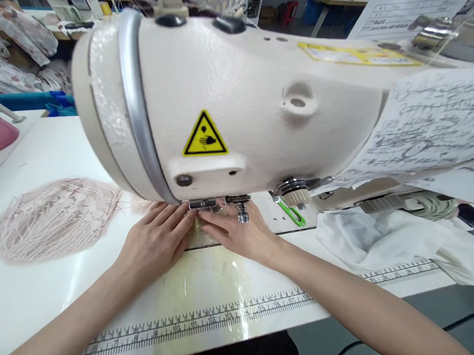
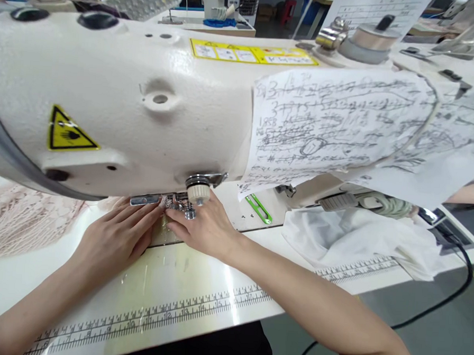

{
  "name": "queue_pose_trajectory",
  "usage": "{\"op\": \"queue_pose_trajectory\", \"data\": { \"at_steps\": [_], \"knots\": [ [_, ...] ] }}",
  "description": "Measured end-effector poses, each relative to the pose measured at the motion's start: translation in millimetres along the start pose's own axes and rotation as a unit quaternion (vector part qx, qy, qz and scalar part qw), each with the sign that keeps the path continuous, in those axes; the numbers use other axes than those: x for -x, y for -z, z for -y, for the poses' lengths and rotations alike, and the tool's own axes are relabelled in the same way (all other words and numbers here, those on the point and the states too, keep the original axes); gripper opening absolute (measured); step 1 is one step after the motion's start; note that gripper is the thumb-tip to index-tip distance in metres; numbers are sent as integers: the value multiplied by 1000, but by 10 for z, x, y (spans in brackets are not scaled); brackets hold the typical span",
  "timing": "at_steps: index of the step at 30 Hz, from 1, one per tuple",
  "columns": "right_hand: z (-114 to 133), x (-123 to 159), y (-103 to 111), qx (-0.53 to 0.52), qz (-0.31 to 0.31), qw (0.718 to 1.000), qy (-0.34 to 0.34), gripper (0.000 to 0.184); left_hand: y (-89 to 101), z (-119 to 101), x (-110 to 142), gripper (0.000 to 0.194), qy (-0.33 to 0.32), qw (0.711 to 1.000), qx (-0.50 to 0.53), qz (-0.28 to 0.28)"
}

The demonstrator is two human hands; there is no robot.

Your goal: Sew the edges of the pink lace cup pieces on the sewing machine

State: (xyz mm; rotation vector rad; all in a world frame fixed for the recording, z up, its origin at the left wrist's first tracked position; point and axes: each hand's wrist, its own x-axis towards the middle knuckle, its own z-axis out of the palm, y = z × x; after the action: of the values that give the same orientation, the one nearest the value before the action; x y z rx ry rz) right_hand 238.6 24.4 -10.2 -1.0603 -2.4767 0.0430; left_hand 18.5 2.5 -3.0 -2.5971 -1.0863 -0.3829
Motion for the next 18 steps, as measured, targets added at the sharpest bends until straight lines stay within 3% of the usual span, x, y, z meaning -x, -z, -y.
{"op": "queue_pose_trajectory", "data": {
  "at_steps": [7, 18],
  "knots": [
    [24, 44, 15, 10, 21, 1000, -19, 30, -8, -5, 4, 36, -9, 1000, -24, -9],
    [32, 25, -38, 29, 26, 999, -30, 33, -15, -1, 25, 36, 16, 1000, 22, 0]
  ]
}}
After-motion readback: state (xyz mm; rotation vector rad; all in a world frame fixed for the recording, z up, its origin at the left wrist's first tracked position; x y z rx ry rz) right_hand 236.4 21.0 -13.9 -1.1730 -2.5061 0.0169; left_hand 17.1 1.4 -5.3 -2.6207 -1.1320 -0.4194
